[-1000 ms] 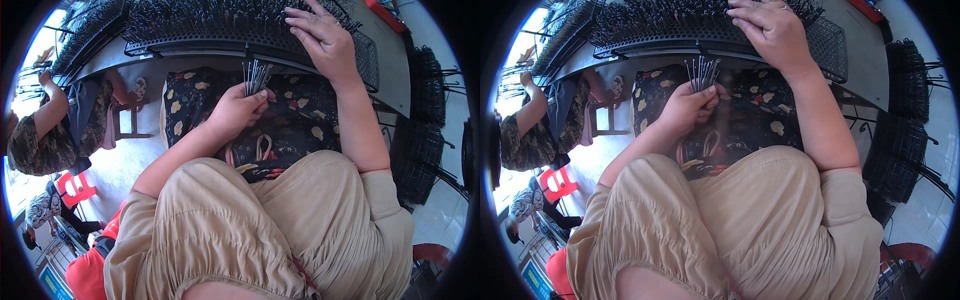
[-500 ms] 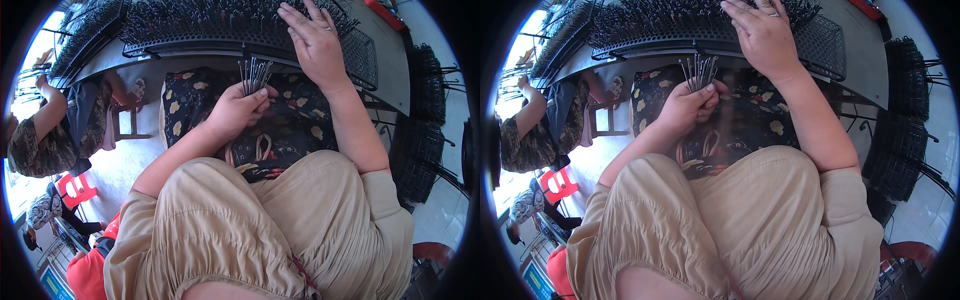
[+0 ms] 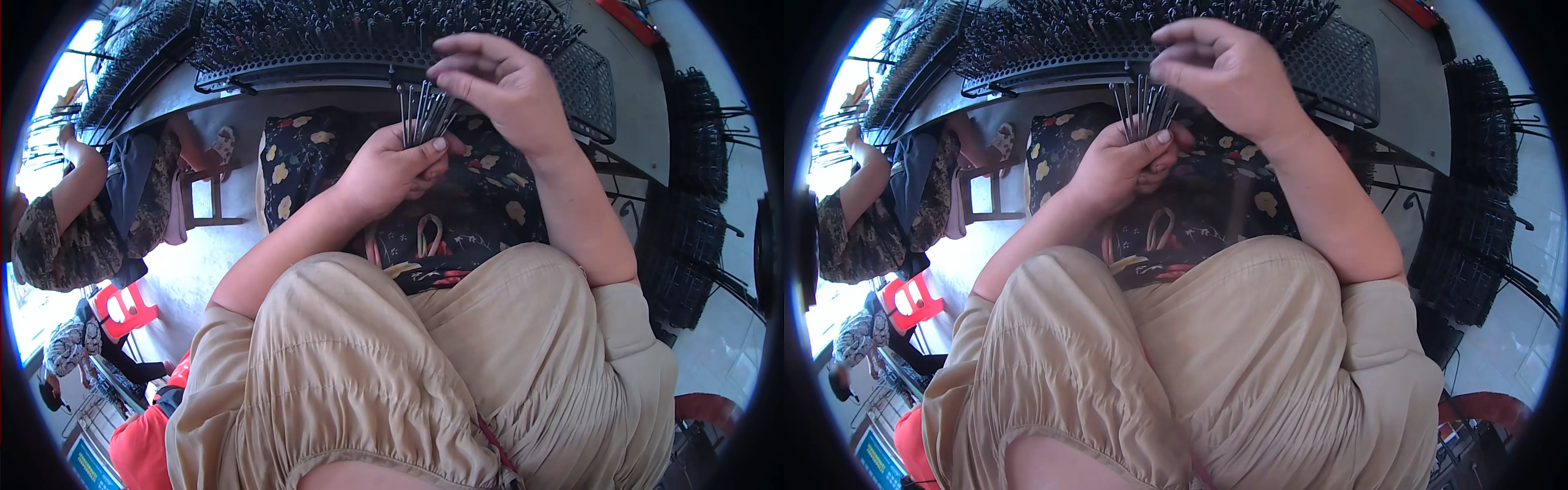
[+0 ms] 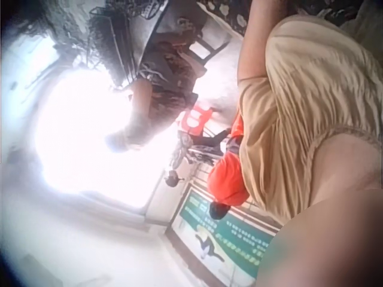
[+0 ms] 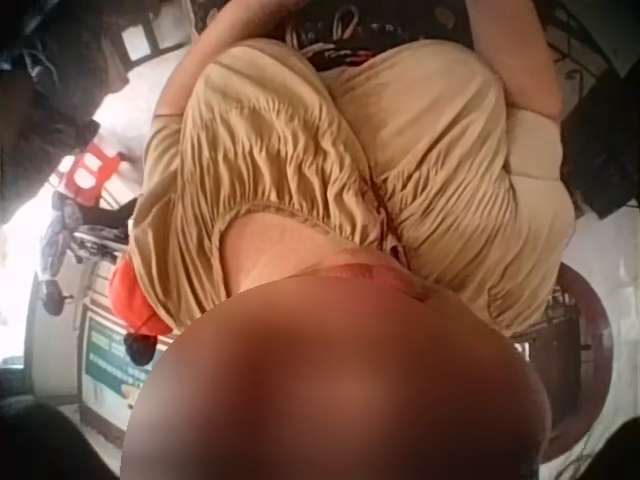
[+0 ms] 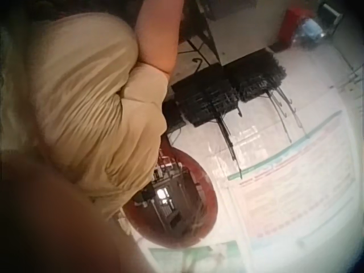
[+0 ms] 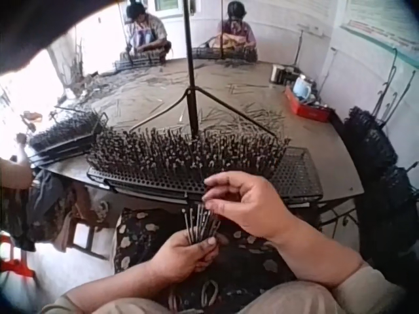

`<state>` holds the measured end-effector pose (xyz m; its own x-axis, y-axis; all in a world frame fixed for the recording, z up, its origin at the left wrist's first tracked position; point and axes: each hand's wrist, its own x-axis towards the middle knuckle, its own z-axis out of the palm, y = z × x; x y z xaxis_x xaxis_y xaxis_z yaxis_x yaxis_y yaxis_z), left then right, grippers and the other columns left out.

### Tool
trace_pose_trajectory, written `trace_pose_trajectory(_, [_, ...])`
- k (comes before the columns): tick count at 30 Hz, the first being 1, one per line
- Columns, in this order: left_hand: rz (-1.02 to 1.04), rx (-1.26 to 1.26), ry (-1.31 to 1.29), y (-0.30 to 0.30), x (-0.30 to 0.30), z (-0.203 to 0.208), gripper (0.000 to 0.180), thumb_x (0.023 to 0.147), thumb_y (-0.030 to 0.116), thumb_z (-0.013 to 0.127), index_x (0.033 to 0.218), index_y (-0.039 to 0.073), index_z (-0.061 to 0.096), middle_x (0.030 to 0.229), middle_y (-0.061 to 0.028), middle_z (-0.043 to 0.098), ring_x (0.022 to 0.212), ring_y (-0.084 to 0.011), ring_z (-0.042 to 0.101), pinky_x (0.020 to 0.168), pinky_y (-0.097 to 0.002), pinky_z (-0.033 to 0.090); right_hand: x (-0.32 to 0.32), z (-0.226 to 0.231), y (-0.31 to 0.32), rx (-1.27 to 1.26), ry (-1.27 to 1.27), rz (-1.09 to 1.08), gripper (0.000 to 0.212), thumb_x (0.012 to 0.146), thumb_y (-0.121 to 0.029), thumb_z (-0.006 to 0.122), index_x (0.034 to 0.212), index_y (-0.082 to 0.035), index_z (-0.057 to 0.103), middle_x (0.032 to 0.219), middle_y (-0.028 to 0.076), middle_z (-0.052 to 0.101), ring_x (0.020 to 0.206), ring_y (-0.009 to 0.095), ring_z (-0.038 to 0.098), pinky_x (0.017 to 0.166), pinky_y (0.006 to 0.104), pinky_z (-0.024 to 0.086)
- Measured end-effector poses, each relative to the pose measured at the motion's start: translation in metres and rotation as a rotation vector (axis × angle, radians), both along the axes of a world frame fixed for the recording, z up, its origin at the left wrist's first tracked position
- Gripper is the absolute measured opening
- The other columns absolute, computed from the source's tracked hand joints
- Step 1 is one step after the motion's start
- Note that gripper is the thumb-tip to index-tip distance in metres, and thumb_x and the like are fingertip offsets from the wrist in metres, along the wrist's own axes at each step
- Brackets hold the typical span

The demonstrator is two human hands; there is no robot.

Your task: Inserting small metal pins into a perforated template at an assembly station.

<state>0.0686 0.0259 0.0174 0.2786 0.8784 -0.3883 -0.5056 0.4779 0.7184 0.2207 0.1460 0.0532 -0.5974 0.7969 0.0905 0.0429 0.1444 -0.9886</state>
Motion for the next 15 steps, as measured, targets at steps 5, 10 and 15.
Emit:
trace_pose_trajectory(5, [-0.084,0.058,0.004,0.01,0.005,0.006,0.018,0.101,0.015,0.052,0.107,0.001,0.063,0.073,0.0045,0.049,0.056,-0.0033,0.038,0.046,-0.0188,0.029,0.012,0.0,-0.002,-0.224,0.017,0.13,0.02,0.086,0.0,0.068,0.106,0.003,0.069,0.102,0.014,0.072,0.095,0.017,0.069,0.087,0.0274,0.055])
trace_pose_trajectory(10, [-0.181,0.056,0.007,0.014,0.009,0.003,0.018,0.1,0.015,0.053,0.107,0.001,0.063,0.073,0.0042,0.049,0.056,-0.003,0.038,0.047,-0.0188,0.029,0.023,-0.005,-0.001,-0.306,0.043,0.13,0.017,0.086,0.0,0.067,0.102,0.003,0.071,0.1,0.014,0.072,0.093,0.018,0.069,0.086,0.0286,0.055])
trace_pose_trajectory(15, [-0.286,-0.069,0.004,0.014,0.014,0.002,0.02,0.098,0.014,0.057,0.108,-0.003,0.061,0.07,0.0009,0.05,0.054,-0.0044,0.04,0.045,-0.0192,0.028,0.034,-0.018,-0.001,-0.306,0.068,0.147,0.017,0.086,0.0,0.067,0.103,0.002,0.07,0.099,0.013,0.072,0.093,0.017,0.069,0.085,0.0283,0.055])
